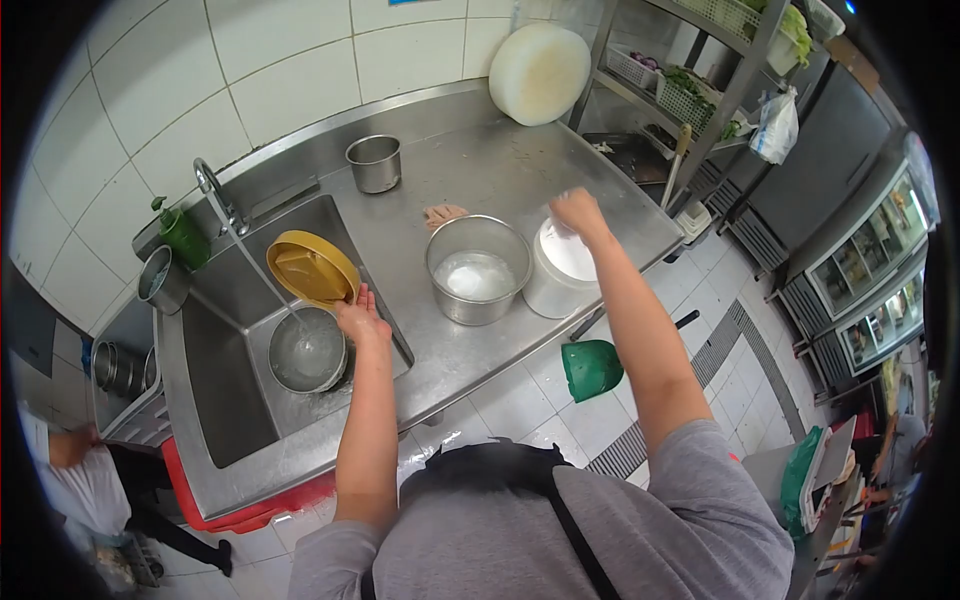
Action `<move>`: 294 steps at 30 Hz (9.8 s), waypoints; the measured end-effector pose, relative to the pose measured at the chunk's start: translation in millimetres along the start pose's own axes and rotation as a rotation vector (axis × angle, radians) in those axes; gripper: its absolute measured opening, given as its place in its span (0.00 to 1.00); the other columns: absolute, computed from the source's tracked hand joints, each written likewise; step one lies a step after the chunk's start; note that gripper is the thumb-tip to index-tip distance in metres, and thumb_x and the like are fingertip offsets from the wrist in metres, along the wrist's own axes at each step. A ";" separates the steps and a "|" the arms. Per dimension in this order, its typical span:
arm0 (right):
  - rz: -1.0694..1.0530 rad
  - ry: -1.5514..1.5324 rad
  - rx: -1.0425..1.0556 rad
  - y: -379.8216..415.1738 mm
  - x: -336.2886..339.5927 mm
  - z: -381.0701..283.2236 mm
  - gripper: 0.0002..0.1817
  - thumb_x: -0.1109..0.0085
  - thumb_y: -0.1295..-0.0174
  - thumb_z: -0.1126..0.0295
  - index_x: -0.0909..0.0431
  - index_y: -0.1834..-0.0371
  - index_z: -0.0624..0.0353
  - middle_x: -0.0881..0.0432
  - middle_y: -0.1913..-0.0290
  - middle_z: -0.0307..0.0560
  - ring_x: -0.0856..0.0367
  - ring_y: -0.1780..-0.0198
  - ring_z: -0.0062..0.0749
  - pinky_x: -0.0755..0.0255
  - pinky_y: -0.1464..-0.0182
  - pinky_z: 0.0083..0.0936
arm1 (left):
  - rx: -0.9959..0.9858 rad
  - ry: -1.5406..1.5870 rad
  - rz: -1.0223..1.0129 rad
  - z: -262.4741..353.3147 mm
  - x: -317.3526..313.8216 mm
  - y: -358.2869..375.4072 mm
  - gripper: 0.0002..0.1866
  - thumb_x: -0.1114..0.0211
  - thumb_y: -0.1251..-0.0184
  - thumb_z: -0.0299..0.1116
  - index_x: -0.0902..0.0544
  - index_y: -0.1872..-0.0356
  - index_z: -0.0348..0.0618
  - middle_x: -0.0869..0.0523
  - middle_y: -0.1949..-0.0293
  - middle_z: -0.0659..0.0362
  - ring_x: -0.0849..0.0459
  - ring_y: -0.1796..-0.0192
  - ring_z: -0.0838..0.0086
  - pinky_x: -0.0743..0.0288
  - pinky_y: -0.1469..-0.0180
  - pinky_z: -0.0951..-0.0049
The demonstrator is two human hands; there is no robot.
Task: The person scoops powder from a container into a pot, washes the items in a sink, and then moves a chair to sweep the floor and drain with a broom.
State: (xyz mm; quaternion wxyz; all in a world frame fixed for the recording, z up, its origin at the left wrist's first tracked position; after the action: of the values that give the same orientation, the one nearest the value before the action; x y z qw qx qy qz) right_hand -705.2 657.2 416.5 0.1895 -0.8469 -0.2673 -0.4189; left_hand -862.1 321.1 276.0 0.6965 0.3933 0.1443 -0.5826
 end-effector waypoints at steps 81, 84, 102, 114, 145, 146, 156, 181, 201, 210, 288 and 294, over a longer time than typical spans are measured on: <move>-0.901 -0.512 0.235 51.4 -260.6 -257.2 0.08 0.47 0.47 0.66 0.25 0.74 0.60 0.25 0.79 0.38 0.30 0.80 0.20 0.38 0.80 0.18 | 0.265 -0.737 -0.315 108.2 -8.6 -79.0 0.08 0.46 0.61 0.19 0.29 0.74 0.34 0.28 0.70 0.52 0.26 0.64 0.57 0.26 0.68 0.46; -1.071 -0.716 0.088 66.9 -304.2 -349.9 0.08 0.48 0.45 0.66 0.25 0.73 0.58 0.25 0.78 0.37 0.30 0.81 0.20 0.37 0.80 0.16 | 0.162 -0.690 -0.220 166.1 12.7 -122.0 0.12 0.46 0.59 0.20 0.28 0.68 0.35 0.27 0.70 0.55 0.26 0.63 0.60 0.27 0.66 0.46; -0.806 -0.766 -0.280 17.3 -477.1 -473.5 0.07 0.52 0.45 0.67 0.33 0.71 0.58 0.35 0.86 0.40 0.40 0.90 0.25 0.44 0.88 0.22 | 0.246 -0.507 -0.128 261.8 84.0 -289.8 0.17 0.45 0.58 0.22 0.29 0.61 0.35 0.27 0.69 0.56 0.25 0.72 0.66 0.23 0.77 0.60; -0.350 0.506 0.870 50.0 -493.6 -455.5 0.20 0.44 0.53 0.58 0.24 0.61 0.59 0.28 0.54 0.58 0.27 0.54 0.47 0.34 0.53 0.35 | 0.199 -0.532 -0.257 247.7 65.7 -273.0 0.12 0.46 0.58 0.23 0.27 0.67 0.36 0.27 0.74 0.59 0.25 0.74 0.69 0.25 0.79 0.64; -0.648 0.640 1.068 77.5 -504.0 -470.7 0.17 0.45 0.58 0.69 0.26 0.62 0.61 0.27 0.55 0.55 0.30 0.49 0.41 0.33 0.55 0.34 | 0.243 -0.472 -0.326 243.3 75.5 -280.1 0.10 0.47 0.57 0.19 0.31 0.69 0.36 0.29 0.82 0.59 0.28 0.85 0.73 0.20 0.78 0.62; -0.753 0.659 1.218 95.7 -508.3 -475.3 0.19 0.45 0.57 0.66 0.27 0.60 0.62 0.26 0.55 0.55 0.31 0.48 0.37 0.32 0.55 0.33 | 0.244 -0.476 -0.324 245.4 76.5 -278.7 0.10 0.47 0.57 0.19 0.31 0.69 0.36 0.29 0.82 0.59 0.28 0.85 0.73 0.20 0.78 0.62; -0.996 0.951 1.520 16.3 -583.0 -401.2 0.17 0.41 0.60 0.63 0.25 0.64 0.54 0.23 0.65 0.46 0.24 0.61 0.39 0.33 0.56 0.33 | 0.271 -0.528 -0.271 236.2 87.0 -283.1 0.10 0.48 0.57 0.19 0.32 0.69 0.37 0.31 0.81 0.59 0.26 0.83 0.70 0.20 0.78 0.62; -0.576 -0.893 -0.189 28.1 -410.5 -475.4 0.14 0.45 0.49 0.62 0.27 0.81 0.62 0.27 0.82 0.46 0.29 0.83 0.27 0.38 0.85 0.31 | 0.197 -0.478 -0.156 235.3 66.2 -239.9 0.11 0.49 0.56 0.19 0.35 0.68 0.35 0.32 0.74 0.56 0.25 0.79 0.63 0.21 0.82 0.60; -0.537 0.125 0.851 -4.5 -269.8 -357.9 0.25 0.42 0.56 0.55 0.26 0.55 0.55 0.25 0.55 0.53 0.27 0.53 0.42 0.35 0.50 0.30 | 0.257 -0.583 -0.241 155.1 6.1 -186.3 0.05 0.48 0.56 0.20 0.32 0.75 0.37 0.36 0.74 0.57 0.31 0.73 0.67 0.19 0.77 0.58; -0.199 0.407 0.319 -41.1 -5.2 -24.3 0.22 0.52 0.45 0.54 0.29 0.52 0.57 0.27 0.53 0.55 0.30 0.52 0.45 0.37 0.49 0.32 | 0.352 -0.489 -0.305 30.1 -68.6 -127.8 0.07 0.48 0.56 0.20 0.33 0.72 0.36 0.36 0.72 0.56 0.31 0.70 0.66 0.19 0.74 0.54; 0.321 -0.272 -0.600 291.9 -141.6 416.4 0.18 0.41 0.66 0.64 0.26 0.77 0.70 0.30 0.60 0.58 0.29 0.59 0.46 0.32 0.56 0.30 | -0.030 -1.337 -0.523 -101.8 3.8 -76.8 0.32 0.54 0.38 0.43 0.54 0.37 0.42 0.43 0.39 0.51 0.38 0.42 0.63 0.47 0.41 0.69; 0.200 -0.511 -0.650 208.3 -265.9 431.3 0.20 0.40 0.66 0.64 0.27 0.71 0.70 0.30 0.59 0.58 0.26 0.63 0.47 0.31 0.59 0.31 | -0.349 -1.708 -0.444 -96.3 1.4 -75.1 0.31 0.59 0.36 0.48 0.52 0.37 0.42 0.45 0.38 0.51 0.43 0.38 0.64 0.51 0.38 0.71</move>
State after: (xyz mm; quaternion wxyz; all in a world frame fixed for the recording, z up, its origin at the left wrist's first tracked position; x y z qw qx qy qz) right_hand -450.2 650.5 -68.3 -0.1200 -0.9609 -0.0760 -0.2376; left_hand -906.4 388.1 184.0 0.4877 -0.3222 -0.2636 -0.7674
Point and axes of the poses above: each hand's wrist, its own y-axis away from the middle knuckle, its own x-axis out of the back of the hand, z = x × y, the point moved 6 cm from there along -y, towards the middle knuckle
